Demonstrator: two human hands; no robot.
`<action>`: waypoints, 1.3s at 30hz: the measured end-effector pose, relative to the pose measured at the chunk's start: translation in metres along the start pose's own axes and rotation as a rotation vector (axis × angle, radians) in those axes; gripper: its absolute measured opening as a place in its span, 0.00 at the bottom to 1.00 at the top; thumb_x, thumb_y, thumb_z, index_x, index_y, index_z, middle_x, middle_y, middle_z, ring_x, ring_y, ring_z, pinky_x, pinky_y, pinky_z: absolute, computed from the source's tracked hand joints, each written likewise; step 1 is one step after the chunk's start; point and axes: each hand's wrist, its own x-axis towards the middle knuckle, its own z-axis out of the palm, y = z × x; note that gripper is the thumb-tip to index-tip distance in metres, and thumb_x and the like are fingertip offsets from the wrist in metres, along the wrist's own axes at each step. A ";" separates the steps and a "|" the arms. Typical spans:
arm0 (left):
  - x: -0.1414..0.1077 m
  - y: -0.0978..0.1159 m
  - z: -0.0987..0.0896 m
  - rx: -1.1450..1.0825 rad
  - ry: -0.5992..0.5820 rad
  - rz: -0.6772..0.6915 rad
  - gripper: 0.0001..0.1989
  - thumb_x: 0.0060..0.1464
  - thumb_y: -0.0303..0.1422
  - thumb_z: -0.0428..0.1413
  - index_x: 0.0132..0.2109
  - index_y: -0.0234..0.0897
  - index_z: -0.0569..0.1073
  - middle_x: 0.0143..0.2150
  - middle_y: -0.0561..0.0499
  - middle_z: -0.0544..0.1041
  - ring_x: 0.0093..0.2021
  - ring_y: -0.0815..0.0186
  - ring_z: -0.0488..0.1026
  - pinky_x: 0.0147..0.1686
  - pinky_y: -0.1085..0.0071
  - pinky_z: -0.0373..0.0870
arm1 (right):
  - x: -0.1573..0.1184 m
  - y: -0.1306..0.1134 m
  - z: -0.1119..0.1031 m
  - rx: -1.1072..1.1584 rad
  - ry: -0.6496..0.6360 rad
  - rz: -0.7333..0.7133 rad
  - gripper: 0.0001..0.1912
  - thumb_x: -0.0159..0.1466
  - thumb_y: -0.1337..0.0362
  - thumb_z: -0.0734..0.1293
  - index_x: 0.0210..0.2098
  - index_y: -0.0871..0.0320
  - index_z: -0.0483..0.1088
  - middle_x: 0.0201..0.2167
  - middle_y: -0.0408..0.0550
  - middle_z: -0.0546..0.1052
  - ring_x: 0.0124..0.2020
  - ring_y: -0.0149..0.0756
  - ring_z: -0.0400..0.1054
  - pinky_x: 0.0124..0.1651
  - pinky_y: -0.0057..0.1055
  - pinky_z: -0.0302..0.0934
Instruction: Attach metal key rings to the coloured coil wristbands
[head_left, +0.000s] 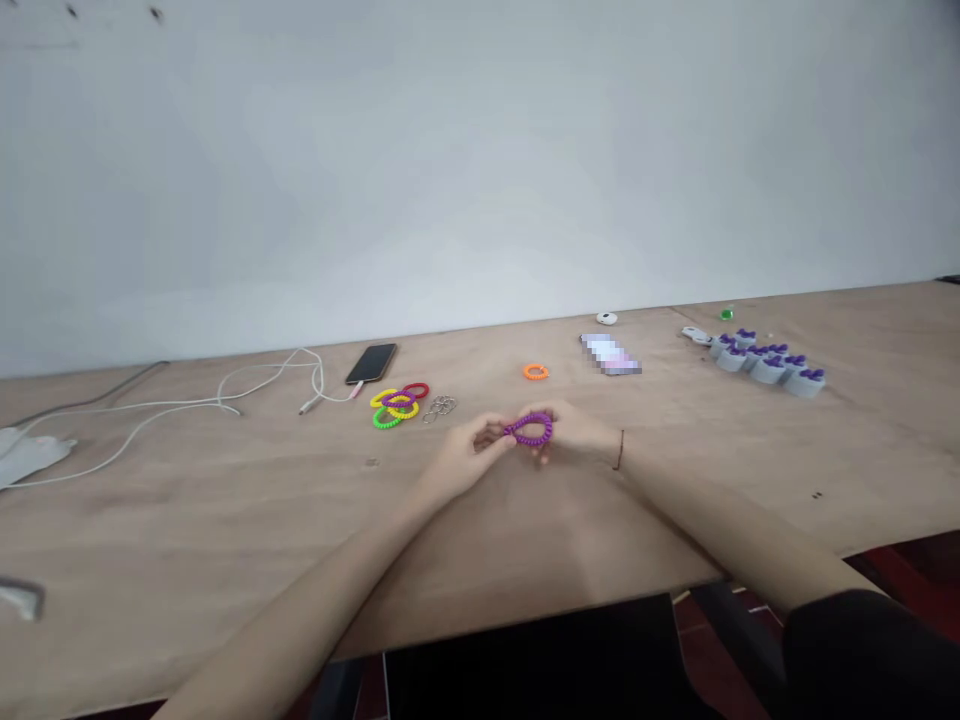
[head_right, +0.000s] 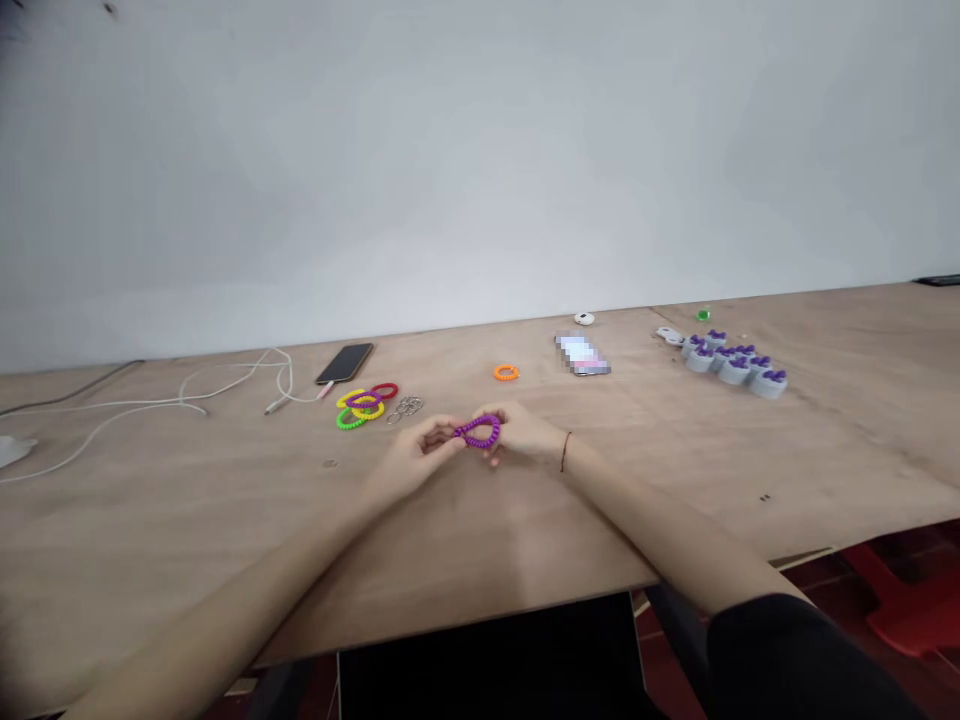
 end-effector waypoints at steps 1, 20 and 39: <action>0.000 0.000 0.000 -0.003 -0.006 0.003 0.15 0.51 0.37 0.54 0.45 0.36 0.67 0.42 0.47 0.76 0.41 0.63 0.74 0.44 0.63 0.70 | 0.000 0.001 0.000 -0.033 0.008 -0.021 0.12 0.49 0.60 0.70 0.30 0.60 0.70 0.23 0.43 0.72 0.20 0.28 0.66 0.21 0.26 0.65; -0.003 0.008 0.009 0.212 0.218 0.121 0.12 0.52 0.33 0.54 0.44 0.37 0.69 0.40 0.49 0.76 0.38 0.66 0.74 0.40 0.69 0.72 | 0.000 0.007 0.026 0.254 0.244 -0.072 0.05 0.50 0.67 0.64 0.28 0.60 0.68 0.18 0.41 0.69 0.18 0.25 0.62 0.19 0.22 0.57; -0.004 0.011 0.008 0.242 0.187 0.099 0.12 0.51 0.35 0.54 0.43 0.37 0.69 0.38 0.49 0.76 0.37 0.65 0.74 0.38 0.68 0.71 | -0.003 -0.003 0.013 -0.082 0.137 -0.147 0.09 0.51 0.62 0.67 0.28 0.61 0.68 0.18 0.40 0.69 0.18 0.27 0.64 0.19 0.25 0.62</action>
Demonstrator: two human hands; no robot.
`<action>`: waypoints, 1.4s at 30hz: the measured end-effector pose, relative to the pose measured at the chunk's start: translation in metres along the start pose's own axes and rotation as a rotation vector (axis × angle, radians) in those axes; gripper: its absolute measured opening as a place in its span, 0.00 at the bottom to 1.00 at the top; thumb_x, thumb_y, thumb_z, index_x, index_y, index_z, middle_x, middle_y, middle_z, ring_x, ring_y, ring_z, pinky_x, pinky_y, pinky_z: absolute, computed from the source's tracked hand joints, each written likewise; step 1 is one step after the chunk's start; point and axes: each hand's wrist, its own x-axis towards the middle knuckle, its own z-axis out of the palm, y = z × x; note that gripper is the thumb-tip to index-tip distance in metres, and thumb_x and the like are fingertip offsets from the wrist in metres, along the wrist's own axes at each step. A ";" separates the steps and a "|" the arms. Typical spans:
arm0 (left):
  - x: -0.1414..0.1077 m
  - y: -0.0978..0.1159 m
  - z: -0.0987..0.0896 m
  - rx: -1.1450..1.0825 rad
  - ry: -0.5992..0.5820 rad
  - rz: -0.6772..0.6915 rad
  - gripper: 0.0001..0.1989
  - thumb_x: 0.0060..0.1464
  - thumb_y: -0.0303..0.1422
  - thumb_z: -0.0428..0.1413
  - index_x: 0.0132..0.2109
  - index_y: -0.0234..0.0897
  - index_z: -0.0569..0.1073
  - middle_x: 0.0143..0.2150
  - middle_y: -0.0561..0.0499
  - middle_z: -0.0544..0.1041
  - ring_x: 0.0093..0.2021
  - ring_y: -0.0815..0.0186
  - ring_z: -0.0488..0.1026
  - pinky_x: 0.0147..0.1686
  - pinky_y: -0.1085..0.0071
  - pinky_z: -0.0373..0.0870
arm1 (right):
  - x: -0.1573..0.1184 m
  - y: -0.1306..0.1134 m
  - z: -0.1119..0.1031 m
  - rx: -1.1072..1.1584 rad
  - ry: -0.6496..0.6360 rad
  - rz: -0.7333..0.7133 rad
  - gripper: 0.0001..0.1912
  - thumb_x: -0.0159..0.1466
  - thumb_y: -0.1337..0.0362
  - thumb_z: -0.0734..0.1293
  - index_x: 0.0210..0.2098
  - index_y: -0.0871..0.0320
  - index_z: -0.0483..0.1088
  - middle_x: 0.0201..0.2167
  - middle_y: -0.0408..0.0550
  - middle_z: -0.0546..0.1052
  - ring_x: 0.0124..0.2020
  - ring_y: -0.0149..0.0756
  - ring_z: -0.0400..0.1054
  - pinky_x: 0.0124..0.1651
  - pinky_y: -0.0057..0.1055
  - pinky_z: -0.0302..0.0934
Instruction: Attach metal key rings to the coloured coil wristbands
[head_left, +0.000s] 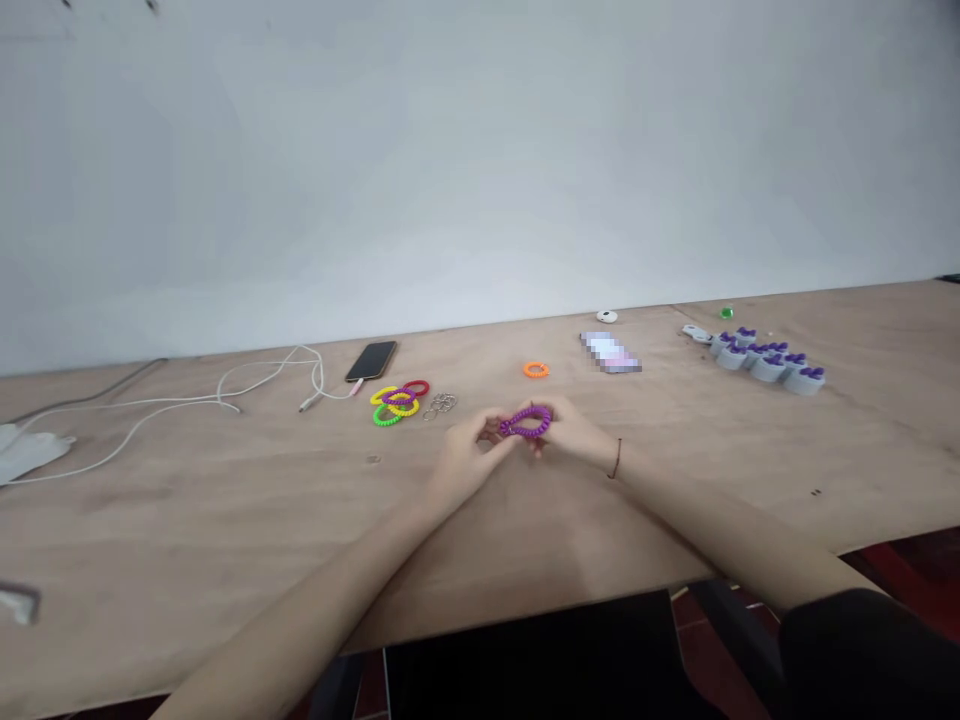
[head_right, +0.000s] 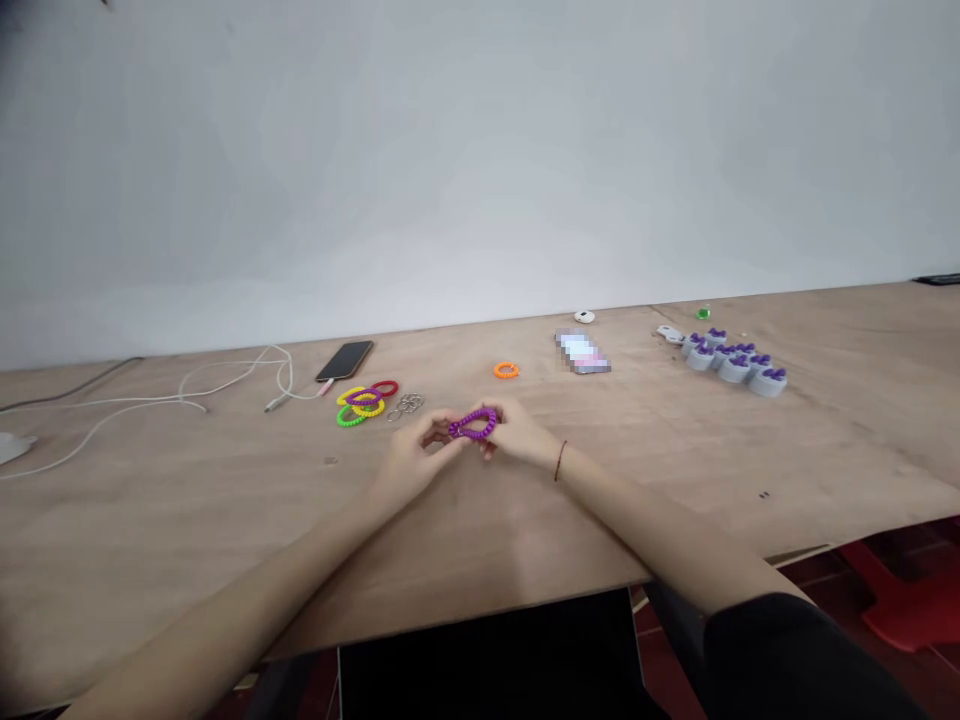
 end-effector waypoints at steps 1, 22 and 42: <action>0.000 0.000 0.000 0.013 0.011 0.000 0.11 0.51 0.35 0.54 0.42 0.37 0.69 0.37 0.50 0.76 0.37 0.65 0.74 0.38 0.68 0.71 | 0.000 0.000 0.001 0.016 0.010 0.008 0.08 0.51 0.62 0.67 0.28 0.61 0.67 0.18 0.40 0.69 0.18 0.27 0.64 0.19 0.25 0.62; 0.000 -0.001 0.000 0.122 0.143 0.128 0.09 0.52 0.34 0.54 0.40 0.38 0.72 0.36 0.51 0.75 0.32 0.69 0.71 0.35 0.71 0.68 | -0.005 -0.001 0.018 0.076 0.161 -0.102 0.08 0.52 0.68 0.61 0.34 0.59 0.66 0.20 0.39 0.67 0.17 0.26 0.60 0.19 0.24 0.57; 0.008 -0.012 0.009 -0.546 -0.014 -0.381 0.18 0.50 0.39 0.55 0.46 0.35 0.72 0.41 0.47 0.75 0.40 0.65 0.70 0.41 0.71 0.65 | -0.008 0.008 0.012 -0.796 0.306 -0.451 0.11 0.63 0.65 0.56 0.39 0.56 0.68 0.31 0.46 0.74 0.30 0.32 0.67 0.32 0.27 0.58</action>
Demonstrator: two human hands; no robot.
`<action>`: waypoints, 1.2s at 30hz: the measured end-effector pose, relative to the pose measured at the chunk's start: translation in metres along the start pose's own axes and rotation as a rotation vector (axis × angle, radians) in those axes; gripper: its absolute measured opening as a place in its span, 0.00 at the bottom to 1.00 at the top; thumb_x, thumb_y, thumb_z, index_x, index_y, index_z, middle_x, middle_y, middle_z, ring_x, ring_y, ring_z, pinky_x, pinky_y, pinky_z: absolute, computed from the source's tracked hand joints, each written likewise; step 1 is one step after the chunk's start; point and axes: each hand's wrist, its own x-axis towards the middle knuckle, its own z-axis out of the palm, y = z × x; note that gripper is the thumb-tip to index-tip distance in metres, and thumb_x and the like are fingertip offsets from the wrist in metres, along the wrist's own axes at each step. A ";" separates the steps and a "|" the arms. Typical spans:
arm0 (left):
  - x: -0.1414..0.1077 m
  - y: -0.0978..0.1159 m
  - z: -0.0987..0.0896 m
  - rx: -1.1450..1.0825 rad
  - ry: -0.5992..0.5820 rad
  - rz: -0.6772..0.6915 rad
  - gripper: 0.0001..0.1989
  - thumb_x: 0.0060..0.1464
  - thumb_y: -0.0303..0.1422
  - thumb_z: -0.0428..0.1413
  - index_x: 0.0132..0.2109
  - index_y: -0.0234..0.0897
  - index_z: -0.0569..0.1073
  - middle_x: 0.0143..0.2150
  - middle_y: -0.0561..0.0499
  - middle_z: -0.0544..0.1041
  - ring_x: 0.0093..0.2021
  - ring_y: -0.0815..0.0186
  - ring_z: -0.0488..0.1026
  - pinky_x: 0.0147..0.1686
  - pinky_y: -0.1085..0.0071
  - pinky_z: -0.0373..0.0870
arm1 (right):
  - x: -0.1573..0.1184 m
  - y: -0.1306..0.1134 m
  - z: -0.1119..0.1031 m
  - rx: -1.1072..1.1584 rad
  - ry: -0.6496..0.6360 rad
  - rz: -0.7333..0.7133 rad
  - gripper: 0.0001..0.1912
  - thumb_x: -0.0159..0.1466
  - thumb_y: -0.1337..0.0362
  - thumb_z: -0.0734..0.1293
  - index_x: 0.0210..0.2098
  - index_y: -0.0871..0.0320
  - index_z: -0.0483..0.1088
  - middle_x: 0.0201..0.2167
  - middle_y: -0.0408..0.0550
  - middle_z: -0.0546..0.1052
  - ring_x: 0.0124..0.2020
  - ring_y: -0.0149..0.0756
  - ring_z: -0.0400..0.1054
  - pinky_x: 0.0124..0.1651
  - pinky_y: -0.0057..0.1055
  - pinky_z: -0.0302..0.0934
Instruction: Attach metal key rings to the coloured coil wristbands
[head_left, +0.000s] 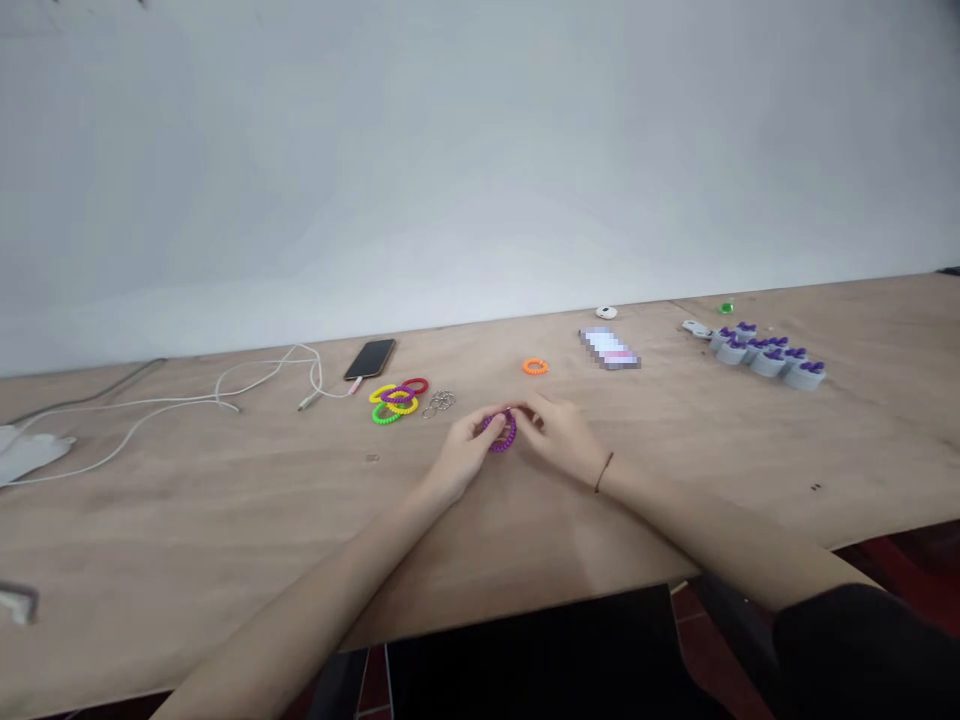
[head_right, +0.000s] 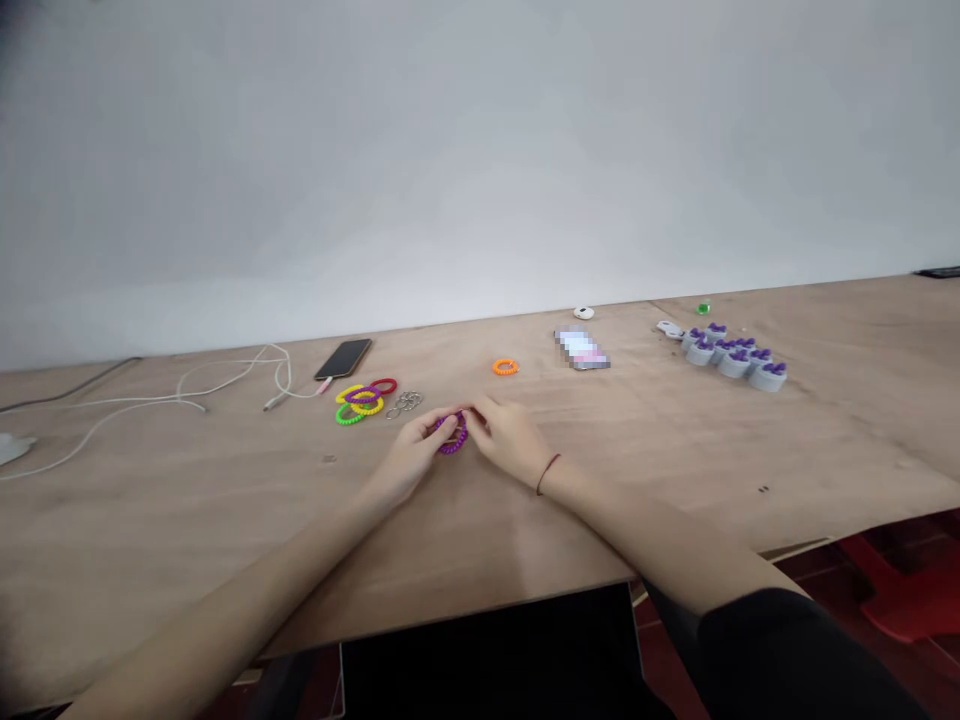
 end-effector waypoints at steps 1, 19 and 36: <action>0.001 0.000 -0.001 0.038 0.007 0.026 0.17 0.51 0.39 0.54 0.45 0.34 0.72 0.39 0.47 0.75 0.40 0.66 0.70 0.40 0.71 0.65 | 0.000 0.000 0.000 0.063 0.003 0.033 0.10 0.63 0.65 0.57 0.38 0.56 0.69 0.31 0.46 0.75 0.30 0.31 0.67 0.32 0.27 0.59; 0.001 0.002 -0.006 0.307 0.013 0.152 0.13 0.53 0.41 0.51 0.40 0.35 0.69 0.33 0.50 0.73 0.33 0.66 0.69 0.35 0.72 0.66 | 0.009 -0.001 0.002 0.879 -0.047 0.560 0.11 0.54 0.57 0.66 0.30 0.60 0.66 0.27 0.44 0.70 0.28 0.28 0.65 0.29 0.26 0.61; 0.002 0.000 -0.003 0.141 -0.089 0.000 0.16 0.53 0.45 0.49 0.33 0.34 0.68 0.22 0.56 0.62 0.22 0.73 0.58 0.22 0.76 0.56 | 0.007 0.012 0.002 0.465 -0.183 0.227 0.11 0.62 0.60 0.57 0.32 0.59 0.66 0.22 0.41 0.68 0.23 0.28 0.61 0.29 0.27 0.58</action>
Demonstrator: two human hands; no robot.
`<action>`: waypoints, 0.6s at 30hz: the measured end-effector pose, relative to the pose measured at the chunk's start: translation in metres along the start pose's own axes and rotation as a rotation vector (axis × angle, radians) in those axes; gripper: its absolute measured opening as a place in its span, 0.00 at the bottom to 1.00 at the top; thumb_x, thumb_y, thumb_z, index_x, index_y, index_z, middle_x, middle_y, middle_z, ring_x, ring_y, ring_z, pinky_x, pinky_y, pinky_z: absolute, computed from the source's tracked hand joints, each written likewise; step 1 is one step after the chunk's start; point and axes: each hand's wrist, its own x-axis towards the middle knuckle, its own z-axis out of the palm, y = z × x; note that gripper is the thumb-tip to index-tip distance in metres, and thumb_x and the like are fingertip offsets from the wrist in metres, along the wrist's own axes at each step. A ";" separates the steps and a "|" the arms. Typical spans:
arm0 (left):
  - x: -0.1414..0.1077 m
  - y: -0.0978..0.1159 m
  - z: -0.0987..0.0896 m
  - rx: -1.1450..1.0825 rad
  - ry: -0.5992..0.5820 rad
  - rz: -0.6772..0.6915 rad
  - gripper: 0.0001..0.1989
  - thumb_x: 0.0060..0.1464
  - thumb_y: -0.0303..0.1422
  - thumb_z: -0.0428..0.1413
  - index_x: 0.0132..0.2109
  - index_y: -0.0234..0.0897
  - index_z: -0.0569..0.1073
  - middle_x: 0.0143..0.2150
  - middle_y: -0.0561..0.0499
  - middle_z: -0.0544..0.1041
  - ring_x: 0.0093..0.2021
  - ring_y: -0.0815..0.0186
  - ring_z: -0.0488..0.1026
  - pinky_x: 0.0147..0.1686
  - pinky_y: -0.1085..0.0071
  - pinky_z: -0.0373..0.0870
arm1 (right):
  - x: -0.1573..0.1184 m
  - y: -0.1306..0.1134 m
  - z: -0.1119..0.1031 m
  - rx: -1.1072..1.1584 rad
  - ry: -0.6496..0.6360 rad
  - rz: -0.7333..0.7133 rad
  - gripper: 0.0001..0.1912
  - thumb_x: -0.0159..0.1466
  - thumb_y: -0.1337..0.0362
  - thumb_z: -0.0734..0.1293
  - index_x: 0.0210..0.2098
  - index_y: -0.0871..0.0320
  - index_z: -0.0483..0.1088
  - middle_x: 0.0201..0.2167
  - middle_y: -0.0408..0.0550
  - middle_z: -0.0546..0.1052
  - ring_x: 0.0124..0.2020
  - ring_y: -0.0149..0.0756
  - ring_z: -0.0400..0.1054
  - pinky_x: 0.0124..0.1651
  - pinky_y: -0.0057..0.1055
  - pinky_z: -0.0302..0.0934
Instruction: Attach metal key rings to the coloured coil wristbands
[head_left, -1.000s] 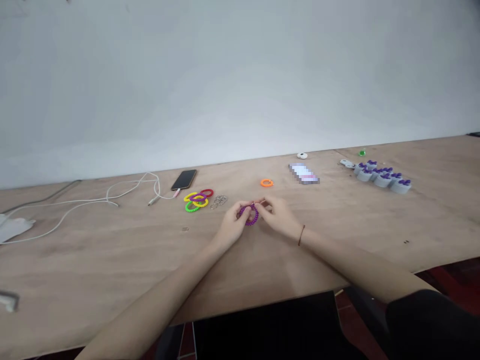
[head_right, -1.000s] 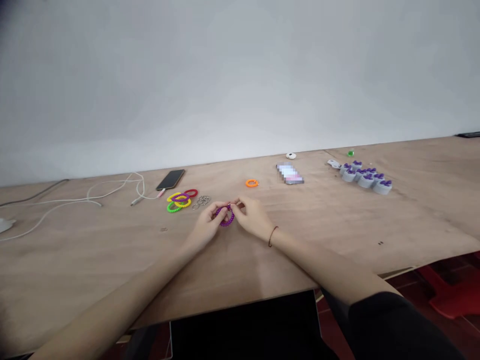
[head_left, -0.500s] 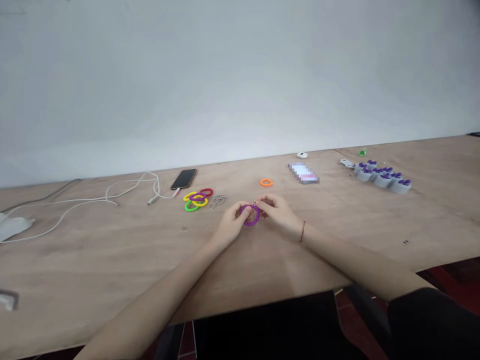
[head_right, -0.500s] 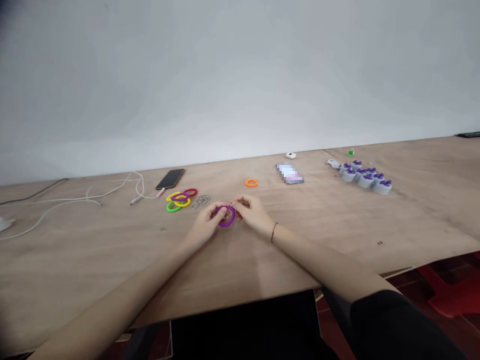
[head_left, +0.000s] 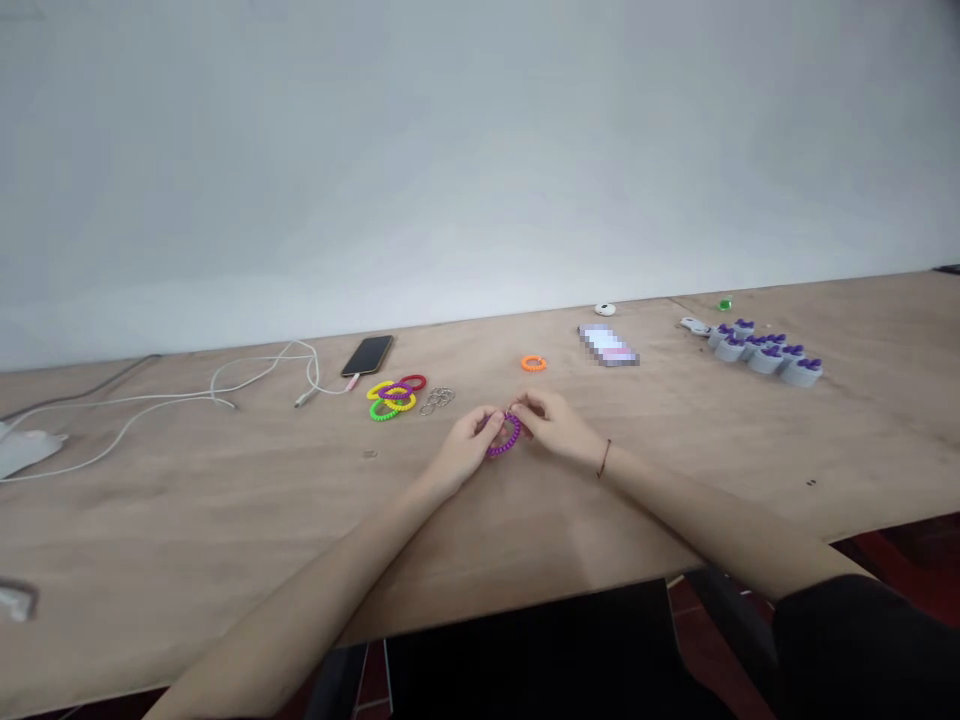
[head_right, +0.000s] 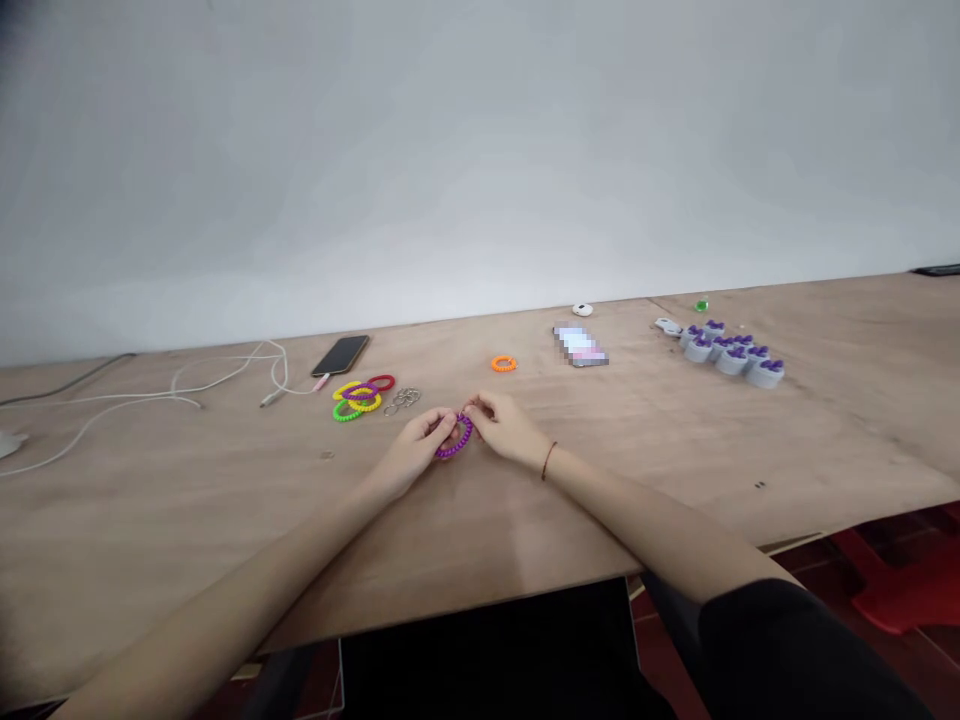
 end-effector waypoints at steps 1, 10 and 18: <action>-0.001 0.000 0.000 0.003 -0.002 0.000 0.17 0.53 0.45 0.49 0.30 0.35 0.67 0.21 0.56 0.61 0.21 0.73 0.57 0.22 0.76 0.56 | 0.000 -0.001 -0.001 -0.044 -0.019 -0.015 0.11 0.62 0.61 0.56 0.33 0.59 0.67 0.22 0.41 0.68 0.23 0.28 0.61 0.29 0.27 0.57; 0.006 -0.007 -0.009 -0.035 0.094 0.030 0.17 0.51 0.44 0.51 0.42 0.36 0.69 0.28 0.53 0.68 0.26 0.71 0.65 0.26 0.75 0.62 | 0.002 0.007 -0.005 -0.244 0.090 -0.084 0.12 0.62 0.63 0.57 0.35 0.58 0.70 0.27 0.44 0.73 0.28 0.31 0.64 0.32 0.28 0.57; 0.031 -0.004 -0.116 0.417 0.635 0.245 0.17 0.54 0.37 0.48 0.50 0.38 0.65 0.44 0.48 0.72 0.39 0.66 0.70 0.38 0.72 0.66 | 0.011 0.026 0.011 -0.246 0.124 -0.021 0.12 0.62 0.65 0.55 0.40 0.58 0.66 0.32 0.46 0.74 0.30 0.31 0.66 0.36 0.29 0.58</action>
